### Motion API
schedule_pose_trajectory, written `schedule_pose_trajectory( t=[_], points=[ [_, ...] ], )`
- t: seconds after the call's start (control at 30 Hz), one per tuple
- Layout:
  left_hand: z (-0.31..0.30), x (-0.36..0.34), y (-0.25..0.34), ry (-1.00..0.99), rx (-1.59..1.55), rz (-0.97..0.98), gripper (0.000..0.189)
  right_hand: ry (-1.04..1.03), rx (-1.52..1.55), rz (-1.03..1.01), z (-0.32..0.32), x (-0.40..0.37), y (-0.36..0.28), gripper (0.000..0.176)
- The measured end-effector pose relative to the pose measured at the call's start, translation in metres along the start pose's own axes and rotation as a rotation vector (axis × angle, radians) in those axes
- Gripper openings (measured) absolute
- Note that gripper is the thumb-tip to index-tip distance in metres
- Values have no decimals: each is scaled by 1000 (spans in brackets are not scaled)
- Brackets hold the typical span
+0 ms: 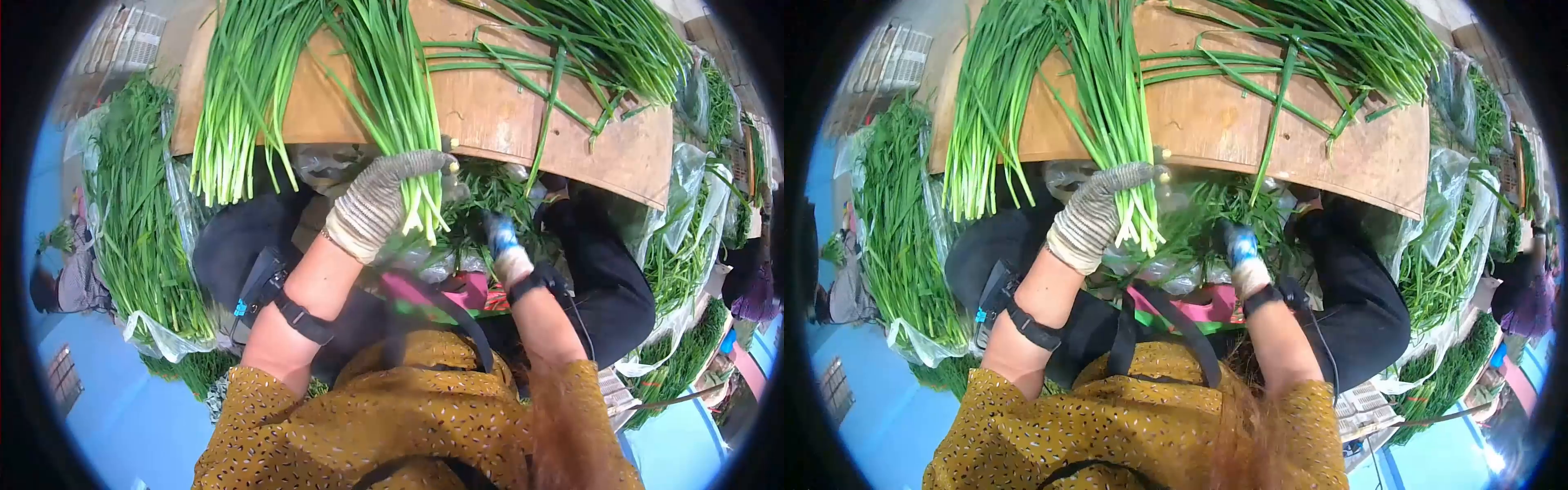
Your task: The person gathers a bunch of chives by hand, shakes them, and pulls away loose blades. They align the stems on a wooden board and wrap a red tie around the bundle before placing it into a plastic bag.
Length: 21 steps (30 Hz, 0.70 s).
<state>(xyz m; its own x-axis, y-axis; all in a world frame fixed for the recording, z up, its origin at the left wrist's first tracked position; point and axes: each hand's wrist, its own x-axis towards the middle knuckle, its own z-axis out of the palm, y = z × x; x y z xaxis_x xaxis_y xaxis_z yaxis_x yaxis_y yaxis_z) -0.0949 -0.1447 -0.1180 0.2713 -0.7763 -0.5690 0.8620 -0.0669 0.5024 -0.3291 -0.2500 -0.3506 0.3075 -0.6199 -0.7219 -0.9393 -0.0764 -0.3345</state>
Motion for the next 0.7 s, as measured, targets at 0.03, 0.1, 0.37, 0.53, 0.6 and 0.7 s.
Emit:
schedule_pose_trajectory(
  t=[0.03, 0.1, 0.37, 0.53, 0.6, 0.7],
  points=[
    [0, 4, 0, 5, -43, -24, 29, -14, -224, -62, -3, -13, 9, 37],
    [0, 2, 2, 40, -3, -46, 31, -259, -604, -321, 5, -26, 38, 32],
    [-7, 9, 4, 35, -87, -140, 46, -94, -893, -473, 64, -8, 56, 31],
    [2, 6, 9, 41, -63, -108, 44, -91, -867, -806, 51, 7, 70, 22],
    [-10, 8, 2, 37, -36, -97, 42, -159, -768, -1006, 22, -13, 58, 23],
    [-9, 7, 2, 6, -115, -130, 40, -237, -826, -1186, -70, -75, 1, 27]
  ],
)
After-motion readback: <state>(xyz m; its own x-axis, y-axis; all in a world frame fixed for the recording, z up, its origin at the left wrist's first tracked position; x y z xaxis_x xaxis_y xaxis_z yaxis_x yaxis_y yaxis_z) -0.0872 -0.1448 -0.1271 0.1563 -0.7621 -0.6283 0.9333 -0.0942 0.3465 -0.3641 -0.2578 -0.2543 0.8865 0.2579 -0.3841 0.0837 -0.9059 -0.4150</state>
